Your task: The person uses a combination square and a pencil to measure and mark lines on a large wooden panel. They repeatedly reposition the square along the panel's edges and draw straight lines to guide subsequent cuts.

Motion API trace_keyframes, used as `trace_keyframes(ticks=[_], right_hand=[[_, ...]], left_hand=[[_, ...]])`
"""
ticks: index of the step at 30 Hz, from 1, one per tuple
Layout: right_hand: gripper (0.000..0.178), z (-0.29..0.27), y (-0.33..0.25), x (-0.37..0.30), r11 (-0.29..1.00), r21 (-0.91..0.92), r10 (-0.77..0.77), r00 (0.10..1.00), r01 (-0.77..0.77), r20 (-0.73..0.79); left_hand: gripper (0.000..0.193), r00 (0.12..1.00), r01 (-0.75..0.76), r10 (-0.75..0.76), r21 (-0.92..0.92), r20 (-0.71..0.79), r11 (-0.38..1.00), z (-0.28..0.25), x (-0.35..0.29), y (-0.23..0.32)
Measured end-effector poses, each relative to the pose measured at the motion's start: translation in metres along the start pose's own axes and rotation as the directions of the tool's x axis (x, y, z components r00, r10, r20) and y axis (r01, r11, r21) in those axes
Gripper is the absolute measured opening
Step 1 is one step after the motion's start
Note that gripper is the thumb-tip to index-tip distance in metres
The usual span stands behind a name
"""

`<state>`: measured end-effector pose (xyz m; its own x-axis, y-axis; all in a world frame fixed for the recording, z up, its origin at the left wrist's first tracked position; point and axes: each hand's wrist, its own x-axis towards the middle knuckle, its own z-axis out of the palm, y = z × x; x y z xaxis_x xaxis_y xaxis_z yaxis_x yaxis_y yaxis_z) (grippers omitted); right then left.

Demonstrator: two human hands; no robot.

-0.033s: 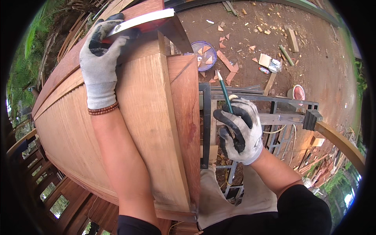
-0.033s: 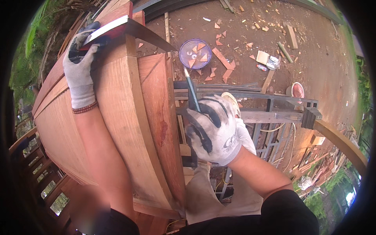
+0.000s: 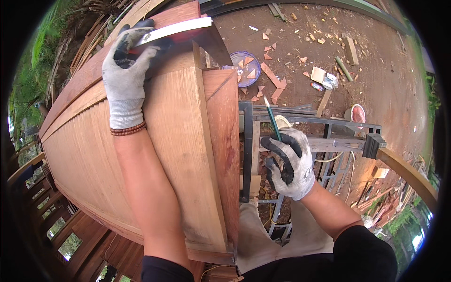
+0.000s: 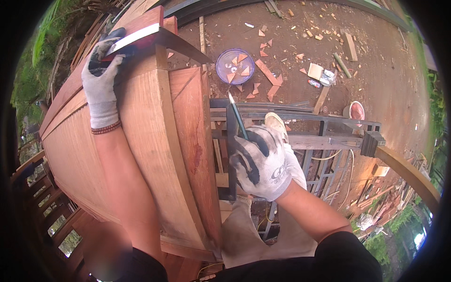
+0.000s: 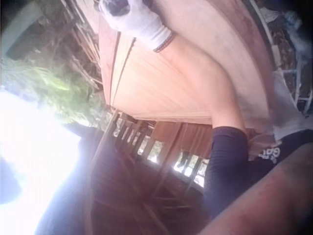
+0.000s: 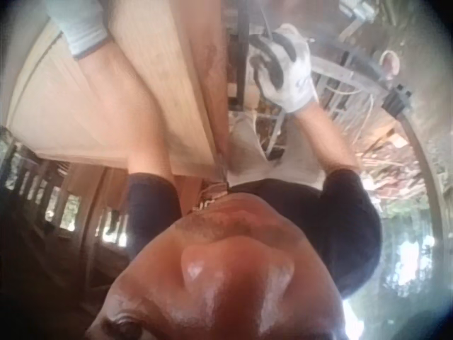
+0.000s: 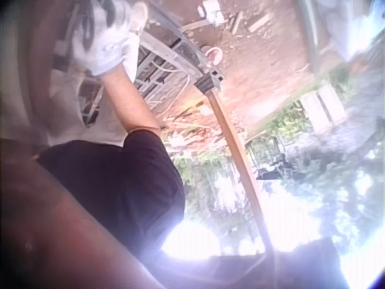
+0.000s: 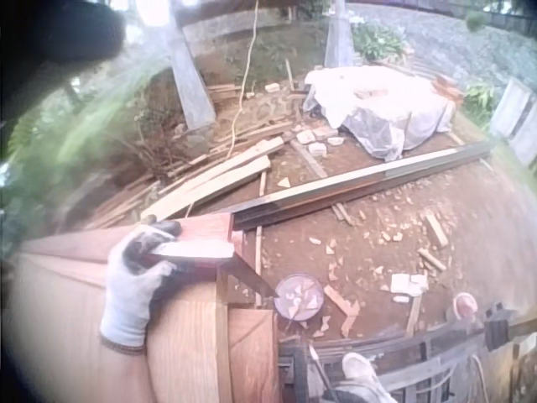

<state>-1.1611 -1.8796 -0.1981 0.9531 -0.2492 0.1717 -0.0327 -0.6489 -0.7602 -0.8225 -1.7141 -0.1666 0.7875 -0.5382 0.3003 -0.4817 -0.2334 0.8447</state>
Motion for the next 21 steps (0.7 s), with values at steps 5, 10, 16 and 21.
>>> trace_keyframes(ticks=[5, 10, 16, 21], right_hand=[[0.047, -0.030, 0.002, -0.061, 0.945, 0.139, 0.257, 0.934, -0.297, 0.250], [0.038, -0.060, -0.003, -0.073, 0.589, 0.560, 0.329, 0.806, -0.582, 0.492], [0.078, -0.056, -0.048, -0.076, -0.369, 0.744, 0.392, 0.632, -0.557, 0.669], [0.042, -0.077, -0.059, -0.108, -0.270, 0.626, 0.370, 0.521, -0.732, 0.769]], left_hand=[[0.036, 0.991, 0.129, -0.128, -0.020, 0.047, 0.991, 0.009, -0.013, 0.030], [0.040, 0.977, -0.196, 0.173, 0.215, 0.124, 0.957, 0.042, -0.112, 0.119], [0.036, 0.974, -0.219, 0.205, 0.154, 0.097, 0.964, 0.076, -0.238, 0.202], [0.048, 0.949, -0.167, 0.097, 0.219, 0.300, 0.961, 0.057, -0.287, 0.240]])
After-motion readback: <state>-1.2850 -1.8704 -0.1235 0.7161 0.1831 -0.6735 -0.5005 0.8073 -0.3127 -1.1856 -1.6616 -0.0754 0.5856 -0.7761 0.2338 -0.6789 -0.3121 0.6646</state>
